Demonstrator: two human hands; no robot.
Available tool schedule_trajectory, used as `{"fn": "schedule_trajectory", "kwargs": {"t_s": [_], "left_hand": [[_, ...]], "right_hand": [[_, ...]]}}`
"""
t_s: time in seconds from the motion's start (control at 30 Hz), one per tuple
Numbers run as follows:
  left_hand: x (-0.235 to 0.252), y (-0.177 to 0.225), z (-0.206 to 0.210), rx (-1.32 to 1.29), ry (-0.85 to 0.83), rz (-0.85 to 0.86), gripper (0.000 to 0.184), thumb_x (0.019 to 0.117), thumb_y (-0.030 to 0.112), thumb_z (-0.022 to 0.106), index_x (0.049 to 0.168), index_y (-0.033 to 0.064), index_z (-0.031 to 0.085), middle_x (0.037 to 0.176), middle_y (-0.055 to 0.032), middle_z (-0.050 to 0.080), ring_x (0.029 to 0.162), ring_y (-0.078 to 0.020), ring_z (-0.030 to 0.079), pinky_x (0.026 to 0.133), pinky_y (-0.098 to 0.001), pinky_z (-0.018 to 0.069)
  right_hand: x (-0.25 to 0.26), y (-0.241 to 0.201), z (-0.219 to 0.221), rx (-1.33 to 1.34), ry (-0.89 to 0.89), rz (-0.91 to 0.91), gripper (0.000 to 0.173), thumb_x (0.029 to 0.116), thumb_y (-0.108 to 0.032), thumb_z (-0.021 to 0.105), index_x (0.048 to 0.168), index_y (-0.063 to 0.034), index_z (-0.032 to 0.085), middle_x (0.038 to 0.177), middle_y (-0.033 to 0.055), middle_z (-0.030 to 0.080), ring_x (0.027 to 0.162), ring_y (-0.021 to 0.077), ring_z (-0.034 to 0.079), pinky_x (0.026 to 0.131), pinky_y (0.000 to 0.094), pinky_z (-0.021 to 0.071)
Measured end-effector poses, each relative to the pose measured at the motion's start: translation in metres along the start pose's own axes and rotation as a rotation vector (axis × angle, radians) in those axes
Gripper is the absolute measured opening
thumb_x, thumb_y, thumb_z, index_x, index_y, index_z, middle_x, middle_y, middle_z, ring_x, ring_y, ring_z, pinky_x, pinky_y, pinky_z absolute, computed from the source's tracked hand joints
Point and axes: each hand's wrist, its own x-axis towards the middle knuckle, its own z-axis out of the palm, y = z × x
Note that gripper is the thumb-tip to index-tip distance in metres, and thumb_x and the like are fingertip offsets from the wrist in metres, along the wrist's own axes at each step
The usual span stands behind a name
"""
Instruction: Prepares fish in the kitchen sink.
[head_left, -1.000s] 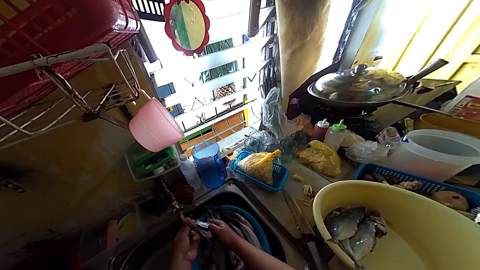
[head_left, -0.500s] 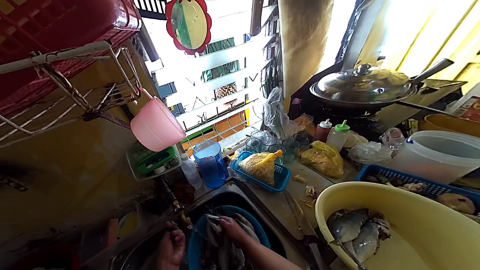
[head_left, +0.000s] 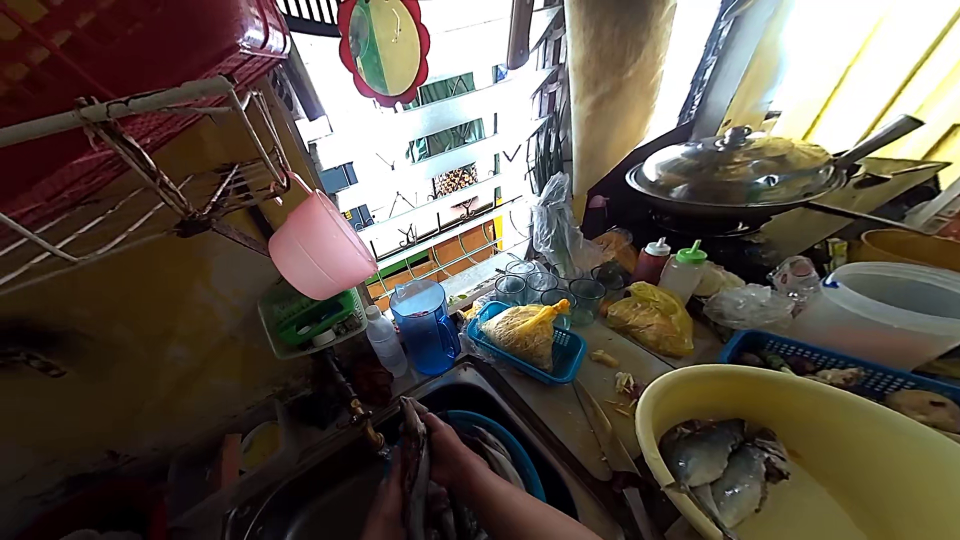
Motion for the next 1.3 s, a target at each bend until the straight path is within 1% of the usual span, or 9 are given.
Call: {"fn": "schedule_trajectory", "kwargs": {"t_s": [0.13, 0.33, 0.47, 0.53, 0.67, 0.73, 0.87, 1.13, 1.3], "left_hand": [[0.012, 0.014, -0.006, 0.103, -0.124, -0.101, 0.077, 0.1045, 0.068, 0.019, 0.122, 0.0073, 0.063, 0.077, -0.0154, 0.069, 0.052, -0.0232, 0.062, 0.045, -0.0357, 0.0519], [0.031, 0.052, -0.019, 0.507, -0.094, 0.142, 0.034, 0.1018, 0.038, 0.062, 0.110, 0.0063, 0.070, 0.085, -0.0047, 0.068, 0.070, -0.0134, 0.063, 0.062, -0.0310, 0.0530], [0.041, 0.059, -0.025, 0.664, -0.021, 0.245, 0.042, 0.1070, 0.044, 0.051, 0.114, 0.0079, 0.072, 0.104, -0.0068, 0.073, 0.097, -0.0139, 0.068, 0.090, -0.0363, 0.0550], [0.041, 0.060, -0.016, 0.717, 0.031, 0.280, 0.041, 0.1100, 0.038, 0.046, 0.110, 0.0060, 0.072, 0.101, -0.0071, 0.072, 0.095, -0.0133, 0.066, 0.091, -0.0349, 0.0530], [0.037, 0.069, 0.000, 0.937, 0.020, 0.175, 0.054, 0.0979, 0.054, 0.062, 0.117, 0.0039, 0.066, 0.108, -0.0160, 0.068, 0.096, -0.0255, 0.067, 0.087, -0.0472, 0.0540], [0.037, 0.071, 0.003, 0.993, -0.017, 0.033, 0.068, 0.0900, 0.063, 0.069, 0.126, 0.0047, 0.063, 0.110, -0.0191, 0.067, 0.087, -0.0289, 0.068, 0.074, -0.0484, 0.0575], [0.033, 0.077, -0.009, 1.027, -0.112, -0.063, 0.058, 0.0918, 0.059, 0.069, 0.119, 0.0080, 0.065, 0.080, -0.0052, 0.066, 0.060, -0.0135, 0.058, 0.057, -0.0314, 0.0484], [0.008, 0.091, -0.030, 0.950, -0.161, 0.075, 0.037, 0.0996, 0.037, 0.066, 0.125, 0.0098, 0.066, 0.091, -0.0002, 0.073, 0.073, -0.0070, 0.063, 0.065, -0.0260, 0.0495], [-0.034, 0.107, -0.037, 1.103, -0.076, 0.165, 0.041, 0.0996, 0.038, 0.066, 0.112, -0.0004, 0.069, 0.087, -0.0081, 0.073, 0.081, -0.0192, 0.069, 0.084, -0.0427, 0.0557]], "right_hand": [[0.008, -0.007, 0.005, 0.163, 0.085, -0.067, 0.041, 0.1108, -0.030, 0.021, 0.124, -0.0067, 0.052, 0.094, 0.0122, 0.067, 0.075, 0.0231, 0.067, 0.067, 0.0390, 0.0578], [0.013, -0.007, -0.005, 0.325, 0.256, -0.150, 0.048, 0.1114, -0.041, 0.016, 0.126, -0.0061, 0.047, 0.104, 0.0153, 0.065, 0.084, 0.0272, 0.066, 0.075, 0.0451, 0.0567], [0.003, -0.009, 0.003, 0.442, 0.307, -0.122, 0.059, 0.1056, -0.061, 0.024, 0.129, -0.0106, 0.044, 0.105, 0.0170, 0.063, 0.086, 0.0326, 0.066, 0.075, 0.0518, 0.0558], [0.001, -0.011, 0.004, 0.462, 0.309, -0.103, 0.064, 0.1044, -0.065, 0.032, 0.128, -0.0066, 0.046, 0.104, 0.0181, 0.063, 0.088, 0.0334, 0.066, 0.079, 0.0527, 0.0565], [0.000, -0.014, 0.002, 0.482, 0.369, -0.098, 0.021, 0.1066, -0.023, 0.051, 0.116, -0.0034, 0.050, 0.091, 0.0141, 0.064, 0.078, 0.0263, 0.067, 0.073, 0.0432, 0.0595], [-0.001, -0.020, 0.000, 0.511, 0.377, -0.100, 0.018, 0.1069, -0.020, 0.049, 0.114, -0.0036, 0.050, 0.088, 0.0134, 0.066, 0.075, 0.0255, 0.069, 0.071, 0.0421, 0.0611], [-0.001, -0.034, -0.008, 0.572, 0.398, -0.121, 0.021, 0.1080, -0.024, 0.045, 0.112, -0.0045, 0.049, 0.088, 0.0142, 0.066, 0.076, 0.0270, 0.069, 0.071, 0.0438, 0.0611], [0.003, -0.026, -0.014, 0.607, 0.423, -0.107, 0.024, 0.1082, -0.026, 0.045, 0.114, -0.0032, 0.049, 0.091, 0.0163, 0.066, 0.078, 0.0294, 0.070, 0.073, 0.0456, 0.0611], [0.001, -0.005, -0.005, 0.555, 0.350, 0.004, 0.036, 0.1086, -0.038, 0.043, 0.115, -0.0034, 0.050, 0.094, 0.0164, 0.066, 0.083, 0.0319, 0.069, 0.078, 0.0500, 0.0599]]}}
